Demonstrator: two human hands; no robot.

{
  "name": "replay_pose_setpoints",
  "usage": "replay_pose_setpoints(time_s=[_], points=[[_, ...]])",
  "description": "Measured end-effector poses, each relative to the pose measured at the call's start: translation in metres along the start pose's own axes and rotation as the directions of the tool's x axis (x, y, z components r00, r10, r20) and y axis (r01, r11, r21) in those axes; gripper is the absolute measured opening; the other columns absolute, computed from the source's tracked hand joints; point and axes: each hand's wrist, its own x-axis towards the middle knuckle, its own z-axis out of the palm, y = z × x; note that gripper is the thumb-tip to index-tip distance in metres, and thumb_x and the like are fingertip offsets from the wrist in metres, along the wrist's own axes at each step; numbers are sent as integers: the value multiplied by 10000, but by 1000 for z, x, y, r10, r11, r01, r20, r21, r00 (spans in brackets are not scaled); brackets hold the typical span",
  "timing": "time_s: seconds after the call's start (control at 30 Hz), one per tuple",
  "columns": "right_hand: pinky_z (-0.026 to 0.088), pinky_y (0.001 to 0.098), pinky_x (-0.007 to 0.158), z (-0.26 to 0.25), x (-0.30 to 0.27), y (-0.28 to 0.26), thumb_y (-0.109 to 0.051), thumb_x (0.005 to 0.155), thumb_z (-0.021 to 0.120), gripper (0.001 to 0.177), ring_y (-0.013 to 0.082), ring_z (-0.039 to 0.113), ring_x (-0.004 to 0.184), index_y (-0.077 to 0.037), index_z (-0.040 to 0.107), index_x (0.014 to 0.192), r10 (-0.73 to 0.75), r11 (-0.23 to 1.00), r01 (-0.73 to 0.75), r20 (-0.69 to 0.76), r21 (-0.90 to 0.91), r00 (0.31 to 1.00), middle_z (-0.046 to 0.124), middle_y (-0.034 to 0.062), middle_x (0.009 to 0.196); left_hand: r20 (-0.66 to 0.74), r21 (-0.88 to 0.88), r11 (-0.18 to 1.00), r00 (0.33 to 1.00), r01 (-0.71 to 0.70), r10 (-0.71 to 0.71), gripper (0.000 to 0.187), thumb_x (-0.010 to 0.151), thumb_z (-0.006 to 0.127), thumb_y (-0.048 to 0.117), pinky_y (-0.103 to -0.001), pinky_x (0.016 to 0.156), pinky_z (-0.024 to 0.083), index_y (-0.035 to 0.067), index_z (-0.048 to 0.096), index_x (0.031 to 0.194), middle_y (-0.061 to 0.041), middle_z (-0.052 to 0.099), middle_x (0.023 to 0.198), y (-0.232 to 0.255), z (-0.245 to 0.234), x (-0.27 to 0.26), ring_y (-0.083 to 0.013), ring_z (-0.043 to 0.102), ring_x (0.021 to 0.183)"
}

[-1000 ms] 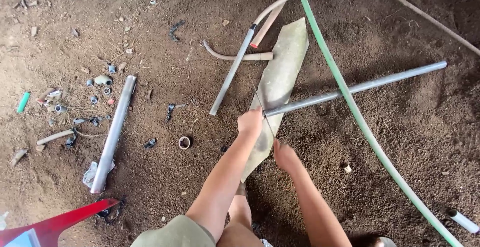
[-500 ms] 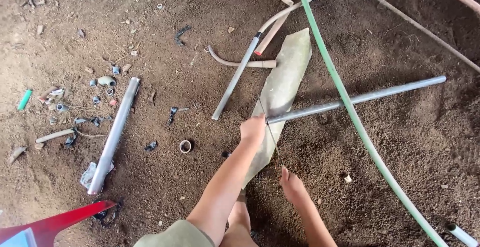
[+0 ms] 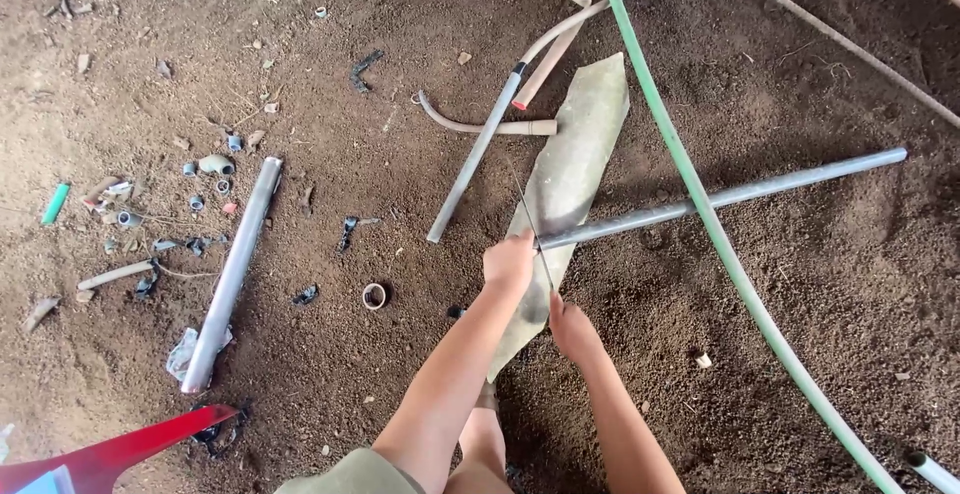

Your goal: Cutting a grey plastic pipe with a small hand saw in an outdoor work area.

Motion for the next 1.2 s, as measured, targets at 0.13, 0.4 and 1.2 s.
replay_pose_setpoints(time_s=[0.13, 0.4, 1.2], points=[[653, 456, 750, -134, -85, -39, -709, 1107, 156, 958, 319, 825, 926, 34, 757, 1184, 352, 503, -472, 327, 724, 877, 786, 251, 961, -36, 2, 1000, 999, -7, 7, 192, 1036, 585, 260, -553, 750, 636, 177, 662, 1191, -128, 774, 915, -2, 13, -1, -375, 806, 856], [661, 427, 690, -102, -28, -10, -158, 1086, 385, 491, 376, 810, 900, 127, 560, 1446, 143, 883, -193, 147, 428, 979, 763, 300, 1044, 19, -11, 1000, 999, 29, -29, 243, 1065, 530, 253, -537, 787, 632, 204, 649, 1272, -120, 781, 948, -2, 13, 3, -357, 806, 906], [657, 429, 787, -234, -36, -47, -216, 1150, 305, 533, 363, 804, 997, 118, 561, 1478, 270, 730, -374, 261, 572, 927, 761, 275, 1032, 40, 19, 1000, 999, 10, -11, 272, 1052, 485, 174, -521, 766, 632, 214, 644, 1270, -90, 779, 958, 1, -2, -4, -338, 809, 903]])
